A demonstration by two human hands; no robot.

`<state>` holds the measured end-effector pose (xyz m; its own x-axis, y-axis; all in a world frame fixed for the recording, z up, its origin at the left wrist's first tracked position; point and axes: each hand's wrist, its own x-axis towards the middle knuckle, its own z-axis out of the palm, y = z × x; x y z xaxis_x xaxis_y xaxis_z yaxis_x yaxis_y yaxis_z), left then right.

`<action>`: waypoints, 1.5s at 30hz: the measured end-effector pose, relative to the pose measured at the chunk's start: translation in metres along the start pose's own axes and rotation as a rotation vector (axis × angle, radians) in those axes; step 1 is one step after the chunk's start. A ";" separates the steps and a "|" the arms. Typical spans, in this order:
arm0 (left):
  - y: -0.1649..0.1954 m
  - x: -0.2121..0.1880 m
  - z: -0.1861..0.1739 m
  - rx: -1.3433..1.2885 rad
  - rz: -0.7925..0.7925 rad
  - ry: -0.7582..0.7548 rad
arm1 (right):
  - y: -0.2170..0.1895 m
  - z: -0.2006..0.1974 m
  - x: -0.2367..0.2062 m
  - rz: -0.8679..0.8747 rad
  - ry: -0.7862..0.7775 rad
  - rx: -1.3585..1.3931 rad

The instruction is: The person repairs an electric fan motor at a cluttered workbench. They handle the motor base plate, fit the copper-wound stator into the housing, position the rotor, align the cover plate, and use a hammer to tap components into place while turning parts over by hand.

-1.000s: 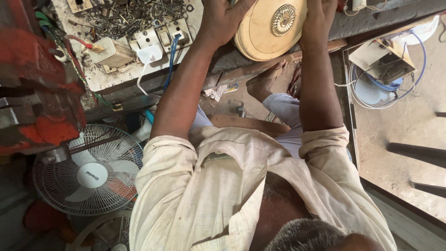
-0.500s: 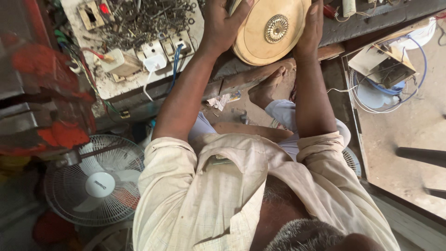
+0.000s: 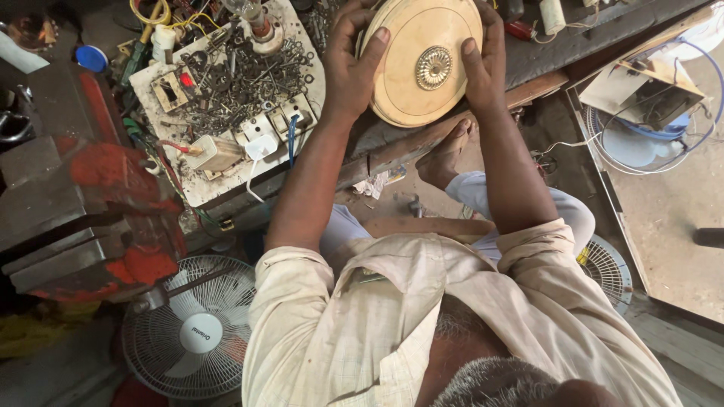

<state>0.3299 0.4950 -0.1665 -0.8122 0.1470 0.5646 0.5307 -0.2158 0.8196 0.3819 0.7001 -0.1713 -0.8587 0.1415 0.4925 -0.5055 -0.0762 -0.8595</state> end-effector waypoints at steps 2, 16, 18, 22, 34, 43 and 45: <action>-0.004 -0.001 -0.003 -0.036 -0.093 0.000 | 0.006 0.002 0.001 0.005 0.012 -0.016; 0.003 -0.010 -0.019 0.062 -0.064 -0.148 | 0.015 0.008 -0.002 -0.010 0.052 0.024; 0.005 -0.011 -0.020 0.100 -0.035 -0.142 | 0.014 0.010 -0.002 -0.008 0.061 0.027; 0.006 -0.013 -0.022 0.160 -0.006 -0.102 | 0.012 0.010 -0.003 0.000 0.065 -0.027; 0.012 -0.014 -0.018 0.138 0.013 -0.044 | 0.005 0.009 -0.006 -0.013 0.037 -0.151; 0.006 -0.015 -0.015 0.002 -0.043 -0.079 | 0.007 0.008 -0.005 0.002 0.047 -0.066; 0.004 -0.016 -0.014 -0.066 -0.060 -0.071 | 0.007 0.007 -0.005 0.005 0.045 -0.058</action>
<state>0.3418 0.4783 -0.1732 -0.8218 0.2290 0.5217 0.4622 -0.2675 0.8455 0.3819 0.6920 -0.1789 -0.8560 0.1860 0.4824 -0.4942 -0.0201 -0.8691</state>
